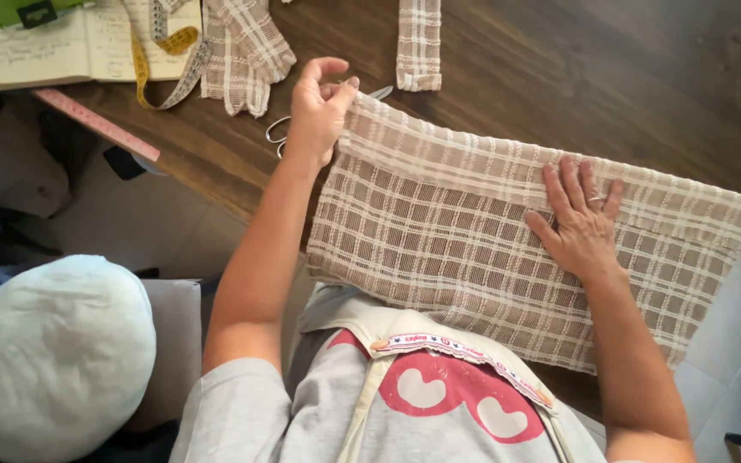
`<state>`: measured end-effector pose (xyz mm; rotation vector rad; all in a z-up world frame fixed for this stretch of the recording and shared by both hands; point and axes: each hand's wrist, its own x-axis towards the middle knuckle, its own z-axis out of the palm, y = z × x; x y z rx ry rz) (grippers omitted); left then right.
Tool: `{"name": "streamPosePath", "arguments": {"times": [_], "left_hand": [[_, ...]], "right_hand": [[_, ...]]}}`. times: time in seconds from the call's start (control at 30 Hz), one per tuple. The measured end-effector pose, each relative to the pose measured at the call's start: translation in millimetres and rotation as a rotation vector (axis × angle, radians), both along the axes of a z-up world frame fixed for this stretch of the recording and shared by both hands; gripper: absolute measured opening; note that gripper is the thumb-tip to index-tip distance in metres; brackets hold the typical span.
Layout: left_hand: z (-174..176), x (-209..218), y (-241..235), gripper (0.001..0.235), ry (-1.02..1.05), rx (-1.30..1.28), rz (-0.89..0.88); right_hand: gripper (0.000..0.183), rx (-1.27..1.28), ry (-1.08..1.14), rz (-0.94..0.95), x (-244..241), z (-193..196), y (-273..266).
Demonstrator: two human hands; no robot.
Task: The person folds a piece of checkered fabric on a wooden table. They align the edges, fold the fabric in half, and smooth it out with their hands. Scissors and a measuring tape are visible on the table but are not used.
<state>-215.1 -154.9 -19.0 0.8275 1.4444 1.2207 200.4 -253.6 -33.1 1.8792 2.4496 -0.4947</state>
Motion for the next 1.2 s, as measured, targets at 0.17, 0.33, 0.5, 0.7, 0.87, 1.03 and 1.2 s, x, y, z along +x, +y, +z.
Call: {"name": "streamPosePath", "arguments": {"times": [0.17,0.33,0.5,0.7,0.87,1.03,1.2], "left_hand": [[-19,-5,-4,0.028,-0.089,-0.035,0.054],[-10,8,-31,0.034,0.199,-0.001,0.069],[-52,5,-53,0.064,0.751,0.418,0.024],[-74,-9,-48,0.042,0.819,0.435,-0.025],[-14,-3,-43,0.043,0.743,0.324,-0.006],[12,5,-24,0.045,0.377,0.157,0.072],[-9,8,-4,0.050,-0.036,0.134,0.256]], "right_hand": [[0.082,-0.015,0.037,-0.028,-13,18,-2],[0.075,0.123,0.092,-0.026,-50,46,-1],[0.065,0.456,0.251,0.292,-52,-11,15],[0.062,0.500,0.258,0.278,-53,-12,13],[0.044,0.512,0.364,0.340,-89,-1,24],[0.034,0.586,0.402,0.392,-106,-11,36],[0.045,0.509,0.319,0.339,-106,-12,37]]}}
